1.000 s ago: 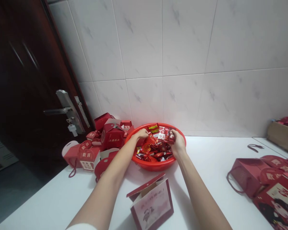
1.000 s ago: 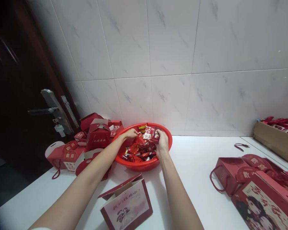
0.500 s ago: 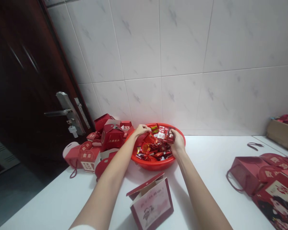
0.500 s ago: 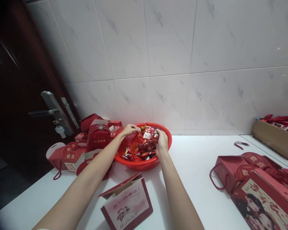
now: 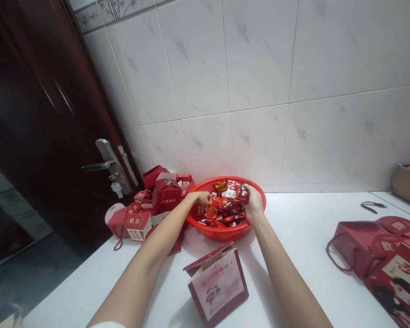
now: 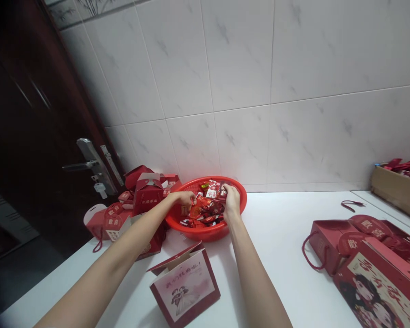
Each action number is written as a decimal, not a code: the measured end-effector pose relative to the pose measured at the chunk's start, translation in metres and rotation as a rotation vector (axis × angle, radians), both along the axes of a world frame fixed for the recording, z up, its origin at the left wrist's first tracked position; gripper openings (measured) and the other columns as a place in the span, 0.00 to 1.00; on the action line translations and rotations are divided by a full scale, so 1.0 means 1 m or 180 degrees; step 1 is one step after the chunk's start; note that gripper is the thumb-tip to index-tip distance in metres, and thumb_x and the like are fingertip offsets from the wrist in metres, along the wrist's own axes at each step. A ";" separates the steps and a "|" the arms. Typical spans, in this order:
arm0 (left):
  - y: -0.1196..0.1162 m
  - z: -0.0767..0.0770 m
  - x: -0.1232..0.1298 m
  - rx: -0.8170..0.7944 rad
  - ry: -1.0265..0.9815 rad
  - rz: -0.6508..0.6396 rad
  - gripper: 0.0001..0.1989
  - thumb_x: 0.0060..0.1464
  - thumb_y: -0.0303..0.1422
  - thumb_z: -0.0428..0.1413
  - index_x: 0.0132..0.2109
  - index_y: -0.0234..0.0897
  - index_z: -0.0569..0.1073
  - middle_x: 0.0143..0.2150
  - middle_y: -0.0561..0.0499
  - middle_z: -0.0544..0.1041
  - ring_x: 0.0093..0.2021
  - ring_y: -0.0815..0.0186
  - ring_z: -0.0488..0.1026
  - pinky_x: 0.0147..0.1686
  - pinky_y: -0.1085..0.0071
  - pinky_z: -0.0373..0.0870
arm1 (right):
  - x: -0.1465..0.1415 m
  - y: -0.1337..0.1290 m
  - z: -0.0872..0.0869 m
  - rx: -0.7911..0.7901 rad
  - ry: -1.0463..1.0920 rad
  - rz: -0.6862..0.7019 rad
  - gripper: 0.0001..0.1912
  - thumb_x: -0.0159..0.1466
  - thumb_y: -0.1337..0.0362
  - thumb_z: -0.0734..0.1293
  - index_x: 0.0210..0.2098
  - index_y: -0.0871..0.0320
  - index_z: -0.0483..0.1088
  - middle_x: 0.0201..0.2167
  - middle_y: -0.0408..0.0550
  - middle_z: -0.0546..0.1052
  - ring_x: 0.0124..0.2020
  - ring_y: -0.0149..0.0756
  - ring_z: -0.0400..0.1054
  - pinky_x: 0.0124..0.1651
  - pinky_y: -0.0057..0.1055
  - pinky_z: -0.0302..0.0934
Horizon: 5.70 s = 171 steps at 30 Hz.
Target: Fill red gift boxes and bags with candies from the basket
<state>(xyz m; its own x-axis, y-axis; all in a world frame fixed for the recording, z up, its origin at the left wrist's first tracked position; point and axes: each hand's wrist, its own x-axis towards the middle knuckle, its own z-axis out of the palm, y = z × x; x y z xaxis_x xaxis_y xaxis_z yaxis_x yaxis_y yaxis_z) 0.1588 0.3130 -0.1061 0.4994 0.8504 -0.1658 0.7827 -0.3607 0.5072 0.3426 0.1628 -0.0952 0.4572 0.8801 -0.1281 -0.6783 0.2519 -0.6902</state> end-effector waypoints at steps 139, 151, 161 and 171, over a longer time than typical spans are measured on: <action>-0.117 0.038 0.021 0.0863 -0.3365 -0.0013 0.28 0.46 0.36 0.67 0.56 0.36 0.76 0.55 0.42 0.78 0.53 0.55 0.77 0.56 0.57 0.72 | 0.013 -0.031 0.025 0.1044 -0.2359 0.1127 0.12 0.50 0.60 0.78 0.34 0.55 0.79 0.36 0.46 0.82 0.41 0.40 0.75 0.46 0.35 0.68; -0.116 0.038 0.027 0.0743 -0.3724 -0.0047 0.29 0.47 0.41 0.65 0.55 0.34 0.75 0.58 0.40 0.75 0.55 0.53 0.75 0.49 0.61 0.76 | 0.010 -0.021 0.016 0.0919 -0.1438 0.1239 0.21 0.47 0.56 0.79 0.39 0.56 0.80 0.36 0.47 0.83 0.34 0.39 0.75 0.32 0.32 0.71; -0.119 0.039 0.029 0.1022 -0.3896 0.0170 0.32 0.49 0.40 0.65 0.60 0.37 0.69 0.49 0.44 0.78 0.46 0.61 0.78 0.47 0.65 0.76 | 0.000 -0.022 0.018 0.0944 -0.1122 0.1212 0.21 0.43 0.55 0.81 0.34 0.57 0.79 0.32 0.46 0.82 0.34 0.39 0.76 0.32 0.31 0.69; -0.128 0.044 0.030 0.0669 -0.3816 0.0107 0.29 0.47 0.39 0.66 0.56 0.36 0.72 0.51 0.42 0.77 0.50 0.57 0.77 0.51 0.60 0.75 | -0.003 -0.027 0.024 0.0889 -0.1267 0.1204 0.19 0.47 0.54 0.79 0.34 0.57 0.77 0.31 0.46 0.81 0.34 0.38 0.75 0.35 0.32 0.70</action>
